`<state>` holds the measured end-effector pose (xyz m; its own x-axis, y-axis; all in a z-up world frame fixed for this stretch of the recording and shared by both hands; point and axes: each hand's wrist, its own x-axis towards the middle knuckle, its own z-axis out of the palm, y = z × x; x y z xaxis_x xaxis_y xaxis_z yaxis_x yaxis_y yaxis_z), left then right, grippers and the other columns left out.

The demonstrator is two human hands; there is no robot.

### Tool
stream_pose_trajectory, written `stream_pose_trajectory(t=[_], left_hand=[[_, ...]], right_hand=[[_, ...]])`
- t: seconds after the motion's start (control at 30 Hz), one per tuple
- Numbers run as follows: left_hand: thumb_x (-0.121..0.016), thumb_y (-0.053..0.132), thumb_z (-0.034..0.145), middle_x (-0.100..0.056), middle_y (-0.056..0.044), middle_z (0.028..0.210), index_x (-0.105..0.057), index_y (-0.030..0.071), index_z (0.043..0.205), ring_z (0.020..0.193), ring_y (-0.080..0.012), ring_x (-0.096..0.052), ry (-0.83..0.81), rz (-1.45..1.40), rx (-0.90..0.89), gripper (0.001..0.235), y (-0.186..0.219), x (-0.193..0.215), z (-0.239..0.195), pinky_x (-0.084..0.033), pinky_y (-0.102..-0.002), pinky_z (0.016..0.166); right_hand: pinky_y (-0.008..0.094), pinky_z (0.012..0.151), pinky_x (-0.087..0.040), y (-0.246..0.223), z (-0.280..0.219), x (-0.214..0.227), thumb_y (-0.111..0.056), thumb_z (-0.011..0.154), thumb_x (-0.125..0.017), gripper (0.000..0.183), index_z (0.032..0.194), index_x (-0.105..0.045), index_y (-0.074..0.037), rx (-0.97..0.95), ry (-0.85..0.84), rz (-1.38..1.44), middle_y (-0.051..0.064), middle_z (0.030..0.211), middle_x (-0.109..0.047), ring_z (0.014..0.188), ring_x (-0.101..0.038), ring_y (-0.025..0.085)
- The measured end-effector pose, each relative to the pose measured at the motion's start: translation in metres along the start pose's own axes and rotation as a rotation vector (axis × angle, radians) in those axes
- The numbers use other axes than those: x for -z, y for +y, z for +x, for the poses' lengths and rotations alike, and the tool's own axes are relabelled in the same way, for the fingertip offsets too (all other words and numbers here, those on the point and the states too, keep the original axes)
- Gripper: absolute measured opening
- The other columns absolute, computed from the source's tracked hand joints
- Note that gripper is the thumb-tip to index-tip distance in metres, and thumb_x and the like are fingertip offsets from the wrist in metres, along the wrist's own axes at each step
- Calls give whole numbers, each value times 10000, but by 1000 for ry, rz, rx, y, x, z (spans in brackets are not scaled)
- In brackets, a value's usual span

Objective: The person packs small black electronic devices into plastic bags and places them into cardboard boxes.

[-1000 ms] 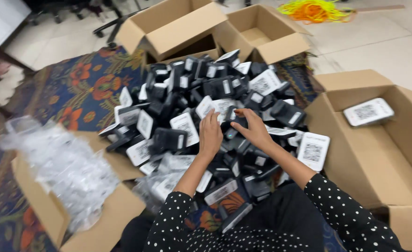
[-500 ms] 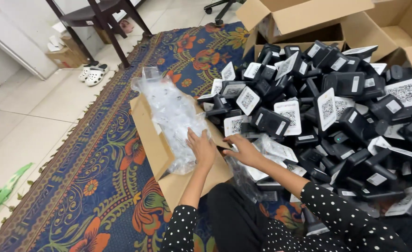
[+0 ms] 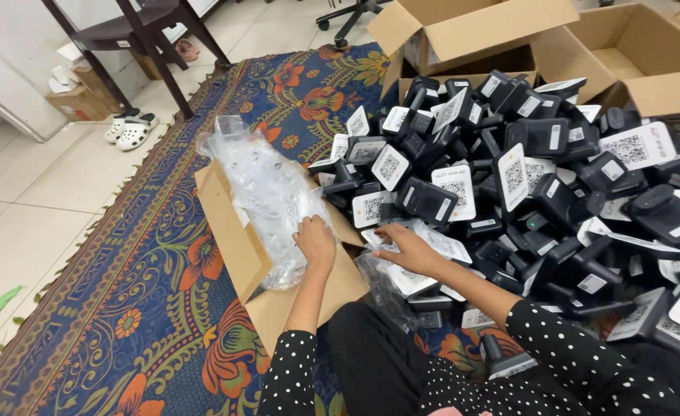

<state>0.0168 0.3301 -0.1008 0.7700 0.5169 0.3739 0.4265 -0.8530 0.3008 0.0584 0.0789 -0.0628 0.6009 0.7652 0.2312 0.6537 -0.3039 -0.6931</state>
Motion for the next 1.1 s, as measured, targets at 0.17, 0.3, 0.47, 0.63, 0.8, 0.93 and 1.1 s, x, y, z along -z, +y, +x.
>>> stream_pose_trajectory(t=[0.17,0.3,0.47,0.63,0.8,0.93,1.1], left_hand=[[-676,111,832,-605,-289,1118,-686,5,1083,1009,-450,-629,-86,-35,92,273,-18,-81,2,-534,-526,820],[-559,23,1012,-625,-248,1142,-677,-21,1058,1040,-388,-664,-126,85,132,134,0,-92,-6,-583,-456,838],[-582,-90,824,-612,-225,1123,-642,-32,1093,1039,-408,-624,73,-310,-336,282,139,40,-46,-527,-479,878],[-613,-60,874,-640,-167,1096,-641,3,1105,940,-323,-684,-11,-823,-477,241,233,76,-92,-531,-425,813],[-660,-59,873,-678,-89,963,-615,26,1066,864,-186,-696,22,-1251,-299,215,240,-1,-129,-568,-320,809],[-694,25,886,-722,-89,967,-559,24,1116,842,-169,-714,-254,-1337,-60,267,224,-54,-163,-551,-310,769],[-587,365,932,-674,-76,1170,-516,118,1374,1008,-180,-731,-791,-1733,357,511,195,-69,-180,-557,-294,875]], right_hand=[[407,945,-525,7,-33,28,-350,907,-738,549,1314,-581,-18,-7,51,9,162,1234,-658,1125,-672,268],[391,935,-533,8,-58,44,-342,893,-735,546,1324,-589,-40,-22,97,71,153,1257,-654,1109,-690,252],[387,960,-543,40,-57,32,-391,939,-682,548,1350,-564,-49,-190,282,330,128,1251,-677,1152,-679,238],[387,928,-545,56,-79,59,-537,1004,-507,594,1349,-601,-64,-533,551,1195,104,1237,-663,1113,-655,215],[328,889,-535,81,-136,98,-231,960,-672,415,1326,-606,-45,-455,571,1098,49,1100,-702,964,-663,144],[302,854,-539,106,-170,99,-159,961,-682,338,1267,-655,-18,-359,569,815,34,1058,-716,933,-660,116],[254,863,-517,137,-193,59,-146,976,-661,230,1176,-685,-34,-341,417,762,1,1005,-698,953,-643,76]])
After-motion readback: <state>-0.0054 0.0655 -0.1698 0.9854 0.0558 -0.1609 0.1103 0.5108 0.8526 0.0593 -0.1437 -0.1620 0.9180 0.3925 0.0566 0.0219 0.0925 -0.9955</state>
